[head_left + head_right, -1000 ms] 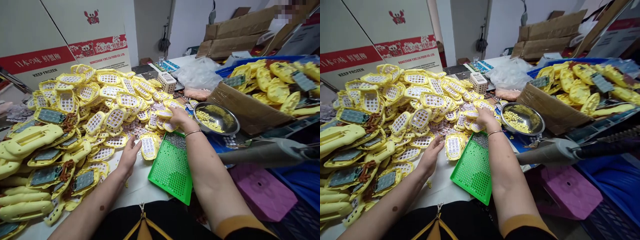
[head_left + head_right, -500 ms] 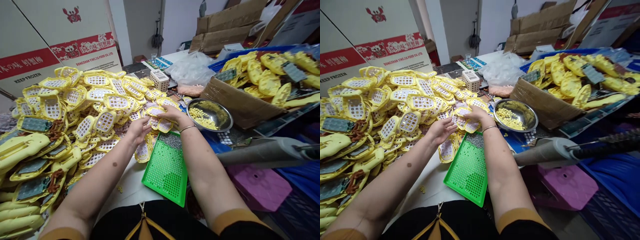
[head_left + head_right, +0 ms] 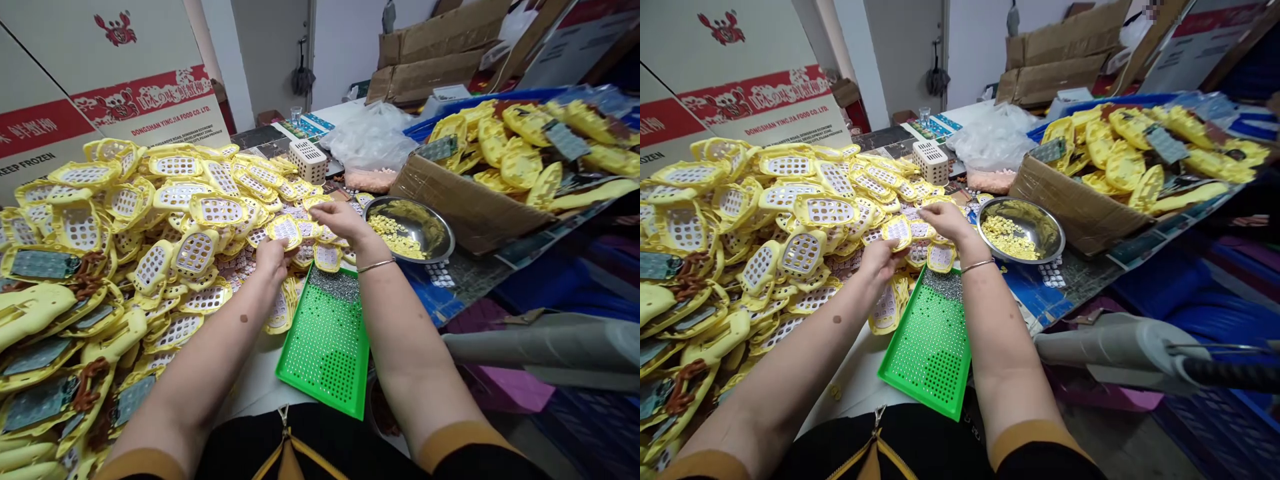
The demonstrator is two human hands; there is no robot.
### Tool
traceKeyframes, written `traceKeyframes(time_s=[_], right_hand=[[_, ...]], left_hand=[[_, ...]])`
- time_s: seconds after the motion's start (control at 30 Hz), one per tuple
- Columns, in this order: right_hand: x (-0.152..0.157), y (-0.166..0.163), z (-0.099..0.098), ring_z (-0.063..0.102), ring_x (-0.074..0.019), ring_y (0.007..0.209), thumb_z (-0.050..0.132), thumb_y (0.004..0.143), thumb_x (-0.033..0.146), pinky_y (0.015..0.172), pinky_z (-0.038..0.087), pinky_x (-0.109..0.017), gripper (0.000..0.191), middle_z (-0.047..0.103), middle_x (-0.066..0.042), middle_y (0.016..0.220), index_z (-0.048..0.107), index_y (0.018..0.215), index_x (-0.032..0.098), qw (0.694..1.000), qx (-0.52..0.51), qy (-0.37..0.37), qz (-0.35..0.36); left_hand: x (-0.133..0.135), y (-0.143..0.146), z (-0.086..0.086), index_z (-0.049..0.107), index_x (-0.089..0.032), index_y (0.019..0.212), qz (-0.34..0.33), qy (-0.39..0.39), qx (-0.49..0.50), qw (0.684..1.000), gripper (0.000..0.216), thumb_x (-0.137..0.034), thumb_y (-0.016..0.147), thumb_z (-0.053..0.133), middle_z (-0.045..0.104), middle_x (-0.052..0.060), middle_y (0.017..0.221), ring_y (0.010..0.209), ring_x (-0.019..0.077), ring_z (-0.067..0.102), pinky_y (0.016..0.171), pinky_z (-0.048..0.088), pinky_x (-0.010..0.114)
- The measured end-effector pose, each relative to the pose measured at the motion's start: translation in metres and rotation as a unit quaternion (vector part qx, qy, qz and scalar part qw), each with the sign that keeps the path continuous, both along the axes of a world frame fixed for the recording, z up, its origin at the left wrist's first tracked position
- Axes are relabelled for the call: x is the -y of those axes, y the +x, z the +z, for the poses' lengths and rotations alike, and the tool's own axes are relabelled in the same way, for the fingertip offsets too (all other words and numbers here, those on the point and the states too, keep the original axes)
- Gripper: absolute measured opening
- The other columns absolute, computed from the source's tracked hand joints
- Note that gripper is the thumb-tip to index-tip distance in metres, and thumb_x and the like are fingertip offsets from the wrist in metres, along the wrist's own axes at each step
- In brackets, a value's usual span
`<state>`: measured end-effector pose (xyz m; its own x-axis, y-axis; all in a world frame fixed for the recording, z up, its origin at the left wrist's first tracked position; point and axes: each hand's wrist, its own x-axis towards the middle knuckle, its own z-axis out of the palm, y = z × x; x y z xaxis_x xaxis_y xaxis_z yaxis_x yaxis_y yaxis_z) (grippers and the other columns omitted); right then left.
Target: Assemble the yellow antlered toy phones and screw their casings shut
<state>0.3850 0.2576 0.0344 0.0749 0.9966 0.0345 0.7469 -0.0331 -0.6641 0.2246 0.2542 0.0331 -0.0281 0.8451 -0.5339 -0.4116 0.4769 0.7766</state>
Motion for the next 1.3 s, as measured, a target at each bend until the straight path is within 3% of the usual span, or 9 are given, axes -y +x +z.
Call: traceKeyframes(time_s=[0.13, 0.3, 0.47, 0.63, 0.8, 1.0, 1.07, 1.13, 1.3], right_hand=[[-0.013, 0.003, -0.016, 0.063, -0.0288, 0.099, 0.05, 0.089, 0.04, 0.083, 0.047, -0.039, 0.036, 0.072, -0.018, 0.101, 0.071, 0.099, 0.012, 0.991, 0.053, -0.016, -0.124], [-0.012, -0.008, -0.026, 0.062, -0.0331, 0.103, 0.065, 0.073, 0.032, 0.088, 0.045, -0.042, 0.02, 0.071, -0.019, 0.097, 0.071, 0.079, 0.015, 0.985, 0.069, -0.039, -0.152], [-0.004, -0.009, -0.017, 0.063, -0.0294, 0.095, 0.062, 0.073, 0.027, 0.082, 0.046, -0.04, 0.013, 0.071, -0.014, 0.094, 0.068, 0.079, 0.018, 0.981, 0.016, -0.035, -0.19], [0.001, -0.004, -0.01, 0.062, -0.0207, 0.074, 0.064, 0.073, 0.028, 0.067, 0.046, -0.032, 0.013, 0.066, -0.007, 0.072, 0.059, 0.066, 0.018, 0.971, -0.101, -0.029, -0.214], [0.019, -0.031, -0.01, 0.052, -0.0117, 0.053, 0.06, 0.079, 0.034, 0.049, 0.041, -0.025, 0.018, 0.057, 0.001, 0.062, 0.054, 0.074, 0.018, 0.954, -0.238, -0.023, -0.179], [0.064, -0.079, -0.008, 0.053, -0.011, 0.046, 0.065, 0.079, 0.043, 0.04, 0.041, -0.024, 0.027, 0.063, -0.002, 0.061, 0.056, 0.07, 0.019, 0.94, -0.325, -0.094, -0.027], [0.074, -0.075, -0.005, 0.06, -0.0132, 0.05, 0.063, 0.08, 0.051, 0.042, 0.044, -0.025, 0.035, 0.07, -0.006, 0.068, 0.062, 0.07, 0.018, 0.946, -0.304, -0.108, 0.011], [0.075, -0.058, -0.003, 0.065, -0.0156, 0.058, 0.057, 0.084, 0.057, 0.049, 0.048, -0.027, 0.041, 0.074, -0.007, 0.077, 0.067, 0.076, 0.018, 0.967, -0.239, -0.092, -0.012], [0.05, 0.0, -0.009, 0.066, -0.0297, 0.105, 0.056, 0.089, 0.04, 0.087, 0.05, -0.041, 0.034, 0.071, -0.018, 0.111, 0.066, 0.106, 0.013, 0.976, -0.068, -0.036, -0.206]], left_hand=[[0.0, -0.014, 0.001, 0.065, -0.013, 0.093, 0.003, 0.005, 0.018, 1.0, 0.031, 0.008, 0.072, 0.056, 0.07, 0.004, 0.079, 0.076, 0.0168, 0.071, 0.074, 0.061, 0.031], [0.0, -0.022, 0.005, 0.065, -0.008, 0.103, -0.003, -0.012, 0.051, 0.999, 0.031, 0.006, 0.078, 0.052, 0.072, 0.01, 0.081, 0.077, 0.0194, 0.072, 0.073, 0.062, 0.031], [0.002, -0.024, 0.009, 0.063, -0.005, 0.111, 0.001, -0.037, 0.081, 0.996, 0.029, 0.001, 0.086, 0.05, 0.071, 0.01, 0.075, 0.069, 0.0178, 0.071, 0.07, 0.063, 0.029], [0.008, -0.029, 0.01, 0.06, -0.008, 0.123, 0.018, -0.033, 0.111, 0.993, 0.035, -0.005, 0.09, 0.047, 0.075, 0.013, 0.092, 0.082, 0.02, 0.073, 0.077, 0.062, 0.032], [0.021, -0.035, 0.017, 0.062, -0.011, 0.124, 0.023, -0.008, 0.138, 0.99, 0.035, -0.013, 0.093, 0.047, 0.075, 0.015, 0.104, 0.096, 0.0236, 0.072, 0.085, 0.061, 0.037], [0.041, -0.056, 0.024, 0.065, -0.011, 0.118, -0.008, 0.035, 0.125, 0.992, 0.031, -0.013, 0.094, 0.045, 0.074, 0.014, 0.106, 0.096, 0.0233, 0.072, 0.088, 0.059, 0.039], [0.05, -0.074, 0.024, 0.066, -0.012, 0.113, -0.013, 0.049, 0.088, 0.995, 0.029, -0.012, 0.092, 0.047, 0.075, 0.013, 0.104, 0.094, 0.0226, 0.072, 0.088, 0.059, 0.038], [0.061, -0.096, 0.023, 0.067, -0.013, 0.109, -0.017, 0.063, 0.047, 0.997, 0.027, -0.01, 0.09, 0.049, 0.075, 0.012, 0.102, 0.09, 0.022, 0.073, 0.086, 0.06, 0.037], [0.098, -0.152, 0.015, 0.06, -0.019, 0.121, -0.005, 0.058, -0.072, 0.996, 0.044, -0.003, 0.08, 0.059, 0.075, 0.01, 0.102, 0.079, 0.0202, 0.074, 0.076, 0.062, 0.033]])
